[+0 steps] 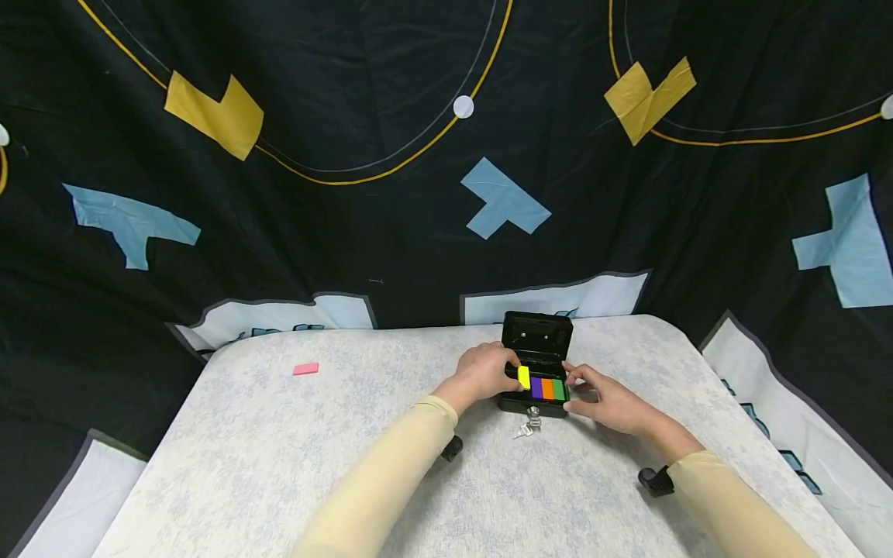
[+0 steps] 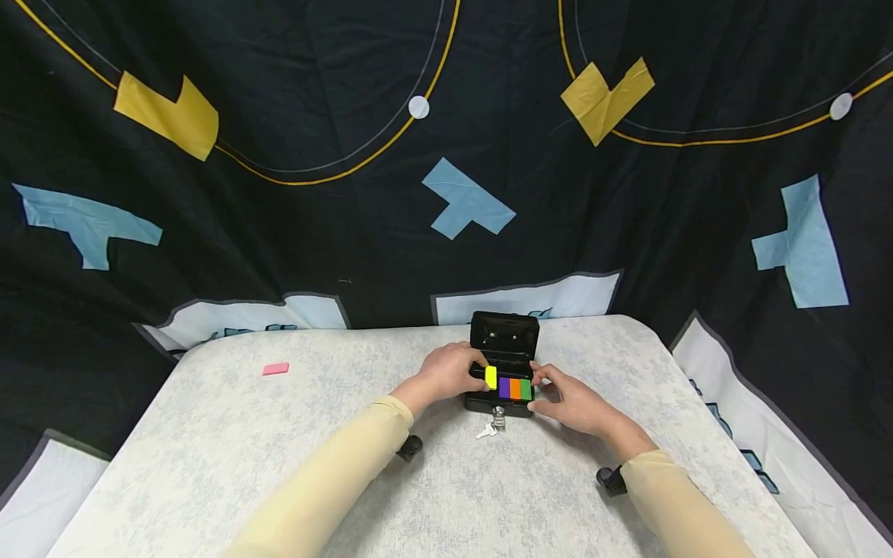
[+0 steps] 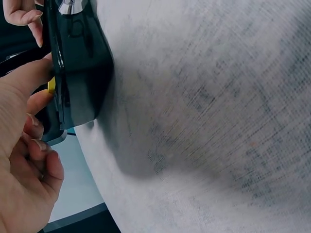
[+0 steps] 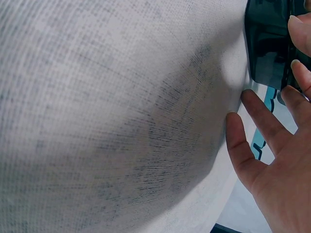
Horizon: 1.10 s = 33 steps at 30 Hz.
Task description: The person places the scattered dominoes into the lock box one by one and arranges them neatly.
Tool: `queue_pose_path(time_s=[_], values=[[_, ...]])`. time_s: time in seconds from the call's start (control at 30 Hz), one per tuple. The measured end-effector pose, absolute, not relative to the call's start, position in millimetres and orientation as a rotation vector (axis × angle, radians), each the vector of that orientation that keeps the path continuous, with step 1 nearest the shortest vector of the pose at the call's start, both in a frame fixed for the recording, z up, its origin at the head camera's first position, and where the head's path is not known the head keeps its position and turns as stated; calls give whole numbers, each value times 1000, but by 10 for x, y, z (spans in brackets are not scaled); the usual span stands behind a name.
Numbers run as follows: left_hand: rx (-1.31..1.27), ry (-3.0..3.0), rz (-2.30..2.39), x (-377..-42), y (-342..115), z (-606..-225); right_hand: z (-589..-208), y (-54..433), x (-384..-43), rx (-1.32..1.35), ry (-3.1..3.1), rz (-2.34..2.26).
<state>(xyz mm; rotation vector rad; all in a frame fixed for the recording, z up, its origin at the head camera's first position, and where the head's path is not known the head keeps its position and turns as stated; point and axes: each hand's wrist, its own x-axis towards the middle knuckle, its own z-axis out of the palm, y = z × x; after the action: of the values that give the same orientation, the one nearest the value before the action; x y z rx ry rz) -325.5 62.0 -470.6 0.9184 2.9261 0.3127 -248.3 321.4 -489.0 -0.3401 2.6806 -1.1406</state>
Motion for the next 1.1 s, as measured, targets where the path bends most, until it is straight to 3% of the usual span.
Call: queue_pose_path(time_s=[1.1], values=[[932, 2957, 183, -3254, 725, -4831, -4906, 3213, -2494, -310, 2671, -1153]])
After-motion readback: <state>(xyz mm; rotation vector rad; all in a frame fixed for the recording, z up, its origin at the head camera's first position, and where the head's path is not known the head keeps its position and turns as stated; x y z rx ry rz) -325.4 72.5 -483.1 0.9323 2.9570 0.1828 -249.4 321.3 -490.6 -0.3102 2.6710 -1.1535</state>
